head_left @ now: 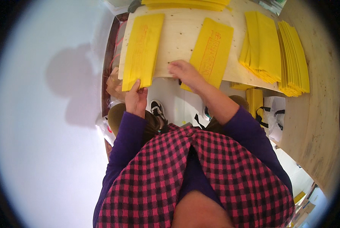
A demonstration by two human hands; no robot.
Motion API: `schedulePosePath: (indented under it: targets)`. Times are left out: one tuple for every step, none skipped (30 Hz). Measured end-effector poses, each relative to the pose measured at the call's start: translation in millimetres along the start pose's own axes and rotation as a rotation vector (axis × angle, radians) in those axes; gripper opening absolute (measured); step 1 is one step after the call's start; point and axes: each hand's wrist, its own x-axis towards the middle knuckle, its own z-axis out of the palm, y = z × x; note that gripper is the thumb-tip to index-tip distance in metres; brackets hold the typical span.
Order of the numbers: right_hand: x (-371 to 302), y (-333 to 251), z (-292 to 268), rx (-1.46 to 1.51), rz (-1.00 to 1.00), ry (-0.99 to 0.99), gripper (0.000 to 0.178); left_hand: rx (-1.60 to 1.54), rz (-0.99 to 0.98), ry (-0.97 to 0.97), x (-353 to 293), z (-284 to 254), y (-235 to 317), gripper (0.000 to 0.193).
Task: The person folds yellow paper sheets on a wooden table, aligns them, and uses a wooden block to press the folds. They then stack the folded sheets and repeat the process with additional sheets.
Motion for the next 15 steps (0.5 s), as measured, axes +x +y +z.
schedulePosePath:
  targets:
    - [5, -2, 10, 0.176, 0.06, -0.097, 0.044, 0.005, 0.024, 0.005, -10, 3, 2, 0.032]
    - [10, -3, 20, 0.354, 0.145, -0.181, 0.046, 0.008, 0.059, -0.017, -20, 6, 3, 0.032]
    - [15, -4, 28, 0.537, 0.222, -0.272, 0.047, 0.033, 0.036, 0.018, -33, 8, 3, 0.032]
    - [20, -5, 37, 0.682, 0.188, -0.288, 0.046, 0.055, 0.024, 0.024, -46, 10, 3, 0.032]
    - [25, -5, 44, 0.833, 0.147, -0.308, 0.046, 0.082, 0.021, 0.011, -60, 10, 4, 0.032]
    - [30, -5, 50, 0.993, 0.097, -0.336, 0.045, 0.12, 0.014, -0.001, -74, 8, 4, 0.034]
    - [35, -5, 52, 1.015, 0.11, -0.304, 0.043, 0.177, 0.033, -0.023, -86, 7, 4, 0.034]
    - [40, -5, 51, 1.045, 0.116, -0.279, 0.041, 0.241, 0.046, -0.035, -97, 4, 3, 0.035]
    - [43, -4, 49, 1.084, 0.12, -0.252, 0.039, 0.295, 0.069, -0.077, -108, 1, 1, 0.036]
    - [44, -4, 48, 1.051, 0.122, -0.227, 0.037, 0.338, 0.101, -0.096, -117, -2, 0, 0.041]
    - [44, -6, 46, 1.027, 0.119, -0.205, 0.036, 0.383, 0.124, -0.077, -122, -4, -2, 0.042]
    - [43, -8, 43, 0.993, 0.168, -0.131, 0.035, 0.413, 0.166, -0.085, -125, -5, -5, 0.044]
    - [38, -11, 40, 0.992, 0.048, -0.154, 0.035, 0.441, 0.184, -0.068, -126, -6, -7, 0.045]
    - [32, -15, 35, 0.981, -0.02, -0.121, 0.035, 0.408, 0.21, -0.095, -126, -6, -10, 0.048]
    - [26, -20, 28, 0.967, -0.087, -0.088, 0.035, 0.418, 0.228, -0.145, -125, -5, -12, 0.047]
